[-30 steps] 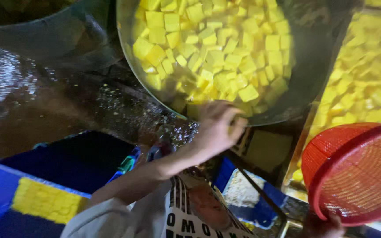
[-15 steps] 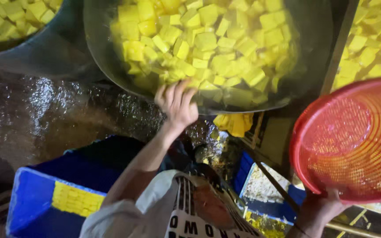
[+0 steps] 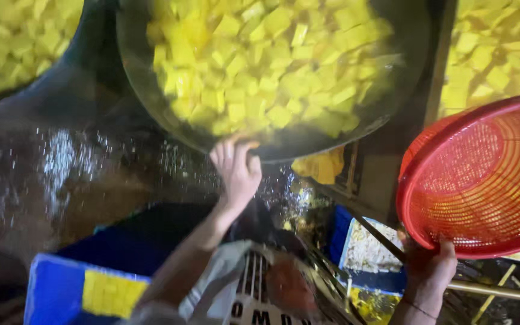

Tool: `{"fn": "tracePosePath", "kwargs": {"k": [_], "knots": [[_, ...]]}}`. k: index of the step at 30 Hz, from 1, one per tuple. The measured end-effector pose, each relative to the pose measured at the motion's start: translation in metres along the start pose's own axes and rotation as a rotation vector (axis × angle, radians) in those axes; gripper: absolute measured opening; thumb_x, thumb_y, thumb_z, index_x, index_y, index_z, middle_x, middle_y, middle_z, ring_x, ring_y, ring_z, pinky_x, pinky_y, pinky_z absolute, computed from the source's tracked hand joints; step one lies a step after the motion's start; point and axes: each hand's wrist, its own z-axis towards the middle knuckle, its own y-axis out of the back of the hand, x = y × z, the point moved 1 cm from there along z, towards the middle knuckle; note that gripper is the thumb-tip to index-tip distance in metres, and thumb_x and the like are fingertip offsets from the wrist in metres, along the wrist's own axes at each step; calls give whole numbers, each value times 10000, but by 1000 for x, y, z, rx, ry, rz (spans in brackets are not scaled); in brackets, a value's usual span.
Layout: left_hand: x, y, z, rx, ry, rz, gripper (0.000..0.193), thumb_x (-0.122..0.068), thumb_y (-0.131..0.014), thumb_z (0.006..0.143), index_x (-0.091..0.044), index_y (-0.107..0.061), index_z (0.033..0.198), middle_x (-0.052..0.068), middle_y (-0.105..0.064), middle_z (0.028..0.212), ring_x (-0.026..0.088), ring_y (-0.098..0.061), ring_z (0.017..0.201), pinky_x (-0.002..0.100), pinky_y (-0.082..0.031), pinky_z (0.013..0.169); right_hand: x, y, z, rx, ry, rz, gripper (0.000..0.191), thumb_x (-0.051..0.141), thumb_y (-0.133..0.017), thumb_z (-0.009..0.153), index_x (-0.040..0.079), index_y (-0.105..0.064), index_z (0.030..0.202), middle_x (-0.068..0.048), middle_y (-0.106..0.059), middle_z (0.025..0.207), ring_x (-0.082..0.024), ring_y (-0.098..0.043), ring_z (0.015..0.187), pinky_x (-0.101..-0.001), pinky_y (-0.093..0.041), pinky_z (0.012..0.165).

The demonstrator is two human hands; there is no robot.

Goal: The person uses a red colander to scoop yellow tofu cubes from a water-filled tray and transfers them into a large metal basin, repeating the scooping and pouring cycle while steadying the containers with the other hand.

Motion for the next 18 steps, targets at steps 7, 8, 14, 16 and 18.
{"fn": "tracePosePath", "kwargs": {"k": [7, 8, 14, 16, 18], "knots": [[-126, -40, 26, 326, -38, -580, 506, -79, -687, 860, -48, -524, 1338, 228, -425, 1500, 419, -429, 1418, 560, -357, 1185, 0, -3, -38, -26, 44, 257, 544, 148, -500, 1018, -10, -465, 1537, -211, -621, 1445, -389, -674, 1218, -505, -584, 945], [-147, -60, 36, 390, -66, -643, 518, -102, -703, 904, -53, -507, 1380, 241, -406, 1530, 432, -435, 1422, 565, -378, 1173, 4, 2, -40, -73, 48, 358, 556, 92, -517, 998, -10, -447, 1540, -199, -621, 1449, -367, -689, 1227, -503, -609, 959], [-221, -217, 110, 509, -118, -345, 1000, -212, -800, 764, 1, -217, 1549, 337, -164, 1622, 524, -208, 1510, 685, -310, 1093, 80, 42, -35, -151, 345, 207, 751, -53, -496, 885, 93, -278, 1589, -147, -572, 1413, -305, -723, 1166, -527, -602, 938], [-235, -255, 136, 313, -296, -442, 1262, -238, -835, 737, 106, 47, 1572, 399, -27, 1585, 660, -204, 1453, 651, -332, 1176, 126, 51, -6, -173, 444, 113, 843, -91, -473, 833, 145, -207, 1597, -124, -548, 1411, -284, -736, 1168, -539, -591, 947], [-235, -277, 144, 631, 115, -449, 1105, -103, -682, 843, 79, 123, 1577, 470, -20, 1611, 553, -594, 1182, 446, -597, 955, 182, 63, 46, -192, 501, -28, 841, -78, -479, 841, 157, -216, 1605, -137, -503, 1434, -312, -670, 1194, -560, -582, 943]]}}
